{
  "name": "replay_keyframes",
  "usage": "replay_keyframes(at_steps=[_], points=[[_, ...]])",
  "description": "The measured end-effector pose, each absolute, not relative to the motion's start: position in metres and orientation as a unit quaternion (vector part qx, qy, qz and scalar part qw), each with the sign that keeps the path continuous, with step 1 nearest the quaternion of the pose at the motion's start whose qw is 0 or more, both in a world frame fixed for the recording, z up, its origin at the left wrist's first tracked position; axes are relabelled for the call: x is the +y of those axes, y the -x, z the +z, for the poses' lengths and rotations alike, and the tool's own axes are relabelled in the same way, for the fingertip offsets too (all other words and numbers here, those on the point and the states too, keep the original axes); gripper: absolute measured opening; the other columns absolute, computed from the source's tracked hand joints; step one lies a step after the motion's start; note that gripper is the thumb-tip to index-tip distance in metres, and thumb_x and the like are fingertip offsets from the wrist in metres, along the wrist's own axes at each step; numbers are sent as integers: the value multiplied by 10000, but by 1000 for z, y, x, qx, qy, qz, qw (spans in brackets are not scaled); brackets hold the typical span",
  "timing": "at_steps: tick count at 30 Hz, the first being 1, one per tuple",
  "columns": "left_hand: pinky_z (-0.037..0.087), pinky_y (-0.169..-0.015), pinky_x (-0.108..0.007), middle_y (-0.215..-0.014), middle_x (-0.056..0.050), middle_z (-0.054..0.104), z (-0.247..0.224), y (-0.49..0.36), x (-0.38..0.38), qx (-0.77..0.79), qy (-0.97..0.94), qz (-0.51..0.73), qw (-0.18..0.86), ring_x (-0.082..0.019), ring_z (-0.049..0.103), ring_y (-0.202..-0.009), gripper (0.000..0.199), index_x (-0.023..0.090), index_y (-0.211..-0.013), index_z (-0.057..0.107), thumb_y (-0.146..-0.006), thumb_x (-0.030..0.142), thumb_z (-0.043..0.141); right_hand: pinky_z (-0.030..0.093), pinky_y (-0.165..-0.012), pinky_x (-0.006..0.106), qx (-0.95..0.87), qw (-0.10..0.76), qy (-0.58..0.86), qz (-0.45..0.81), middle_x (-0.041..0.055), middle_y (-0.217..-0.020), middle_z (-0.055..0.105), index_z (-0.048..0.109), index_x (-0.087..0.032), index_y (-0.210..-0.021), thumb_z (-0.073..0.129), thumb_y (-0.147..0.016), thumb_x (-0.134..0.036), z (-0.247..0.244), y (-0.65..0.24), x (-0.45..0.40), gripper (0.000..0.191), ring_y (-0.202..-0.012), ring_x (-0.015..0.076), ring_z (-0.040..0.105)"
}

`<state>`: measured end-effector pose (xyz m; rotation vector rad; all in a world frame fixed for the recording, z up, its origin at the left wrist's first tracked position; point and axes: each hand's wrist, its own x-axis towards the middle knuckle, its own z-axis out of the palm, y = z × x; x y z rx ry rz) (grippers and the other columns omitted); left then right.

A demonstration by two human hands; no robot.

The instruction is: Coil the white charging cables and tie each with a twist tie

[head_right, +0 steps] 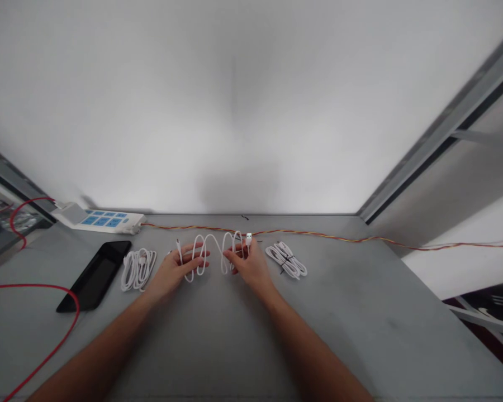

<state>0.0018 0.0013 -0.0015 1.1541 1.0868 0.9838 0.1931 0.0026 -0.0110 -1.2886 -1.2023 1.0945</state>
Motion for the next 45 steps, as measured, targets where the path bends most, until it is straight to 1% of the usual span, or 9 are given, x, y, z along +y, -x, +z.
replay_keyframes(at_steps=[3, 9, 13, 18, 21, 24, 29, 38, 45], points=[[473, -724, -296, -1037, -116, 691, -1, 0, 3, 467, -474, 431, 610, -205, 670, -824, 639, 170, -1222, 495, -653, 331, 738, 473, -409, 268, -502, 498, 536, 462, 61, -868, 650, 405, -204, -800, 692, -616, -414, -6, -196, 2, 400, -458, 99, 531], [458, -801, -322, -989, -99, 709, -9, 3, 10, 490, -505, 436, 561, -217, 655, -860, 424, 150, -989, 657, -628, 356, 740, 503, -465, 296, -514, 466, 554, 460, 22, -746, 646, 388, -218, -740, 700, -610, -375, -6, -197, 3, 373, -490, 131, 564], [456, -795, -315, -922, -72, 723, -15, 6, 15, 506, -520, 438, 530, -204, 647, -828, 425, 160, -995, 680, -621, 351, 737, 503, -442, 304, -526, 448, 581, 429, -3, -648, 607, 374, -226, -701, 685, -643, -389, -9, -203, 8, 355, -461, 142, 559], [461, -763, -301, -856, -60, 723, -20, 9, 20, 491, -526, 452, 526, -194, 647, -794, 390, 157, -932, 681, -600, 351, 746, 504, -416, 297, -520, 477, 564, 429, 41, -847, 631, 388, -219, -775, 678, -642, -439, -14, -212, 13, 388, -568, 176, 623], [456, -750, -284, -858, -59, 722, -19, 10, 20, 499, -527, 452, 519, -189, 648, -805, 334, 160, -879, 666, -607, 340, 742, 495, -434, 295, -529, 466, 570, 422, 23, -786, 630, 401, -217, -787, 661, -664, -448, -18, -216, 15, 369, -570, 175, 612], [452, -719, -275, -832, -58, 721, -18, 10, 19, 507, -537, 447, 505, -186, 649, -775, 278, 161, -822, 646, -624, 340, 725, 457, -476, 294, -557, 442, 606, 357, 12, -688, 629, 417, -216, -728, 642, -684, -448, -16, -220, 17, 326, -545, 169, 578], [442, -677, -270, -799, -61, 719, -16, 10, 19, 521, -546, 433, 493, -184, 648, -728, 239, 159, -759, 625, -636, 346, 707, 420, -601, 306, -576, 439, 633, 273, 33, -708, 653, 421, -216, -668, 653, -669, -417, -8, -224, 16, 307, -639, 185, 581], [399, -611, -241, -739, -41, 708, -14, 11, 18, 525, -545, 431, 492, -154, 621, -659, 221, 157, -751, 623, -640, 333, 698, 354, -391, 264, -567, 447, 588, 364, -39, -592, 577, 344, -242, -710, 649, -663, -429, -9, -222, 14, 361, -378, 126, 468], [398, -584, -243, -728, -46, 709, -10, 9, 17, 535, -542, 428, 487, -159, 618, -637, 247, 158, -749, 633, -612, 348, 711, 367, -420, 276, -585, 428, 604, 330, -56, -531, 560, 336, -246, -694, 653, -669, -414, -11, -223, 15, 360, -384, 141, 500]])
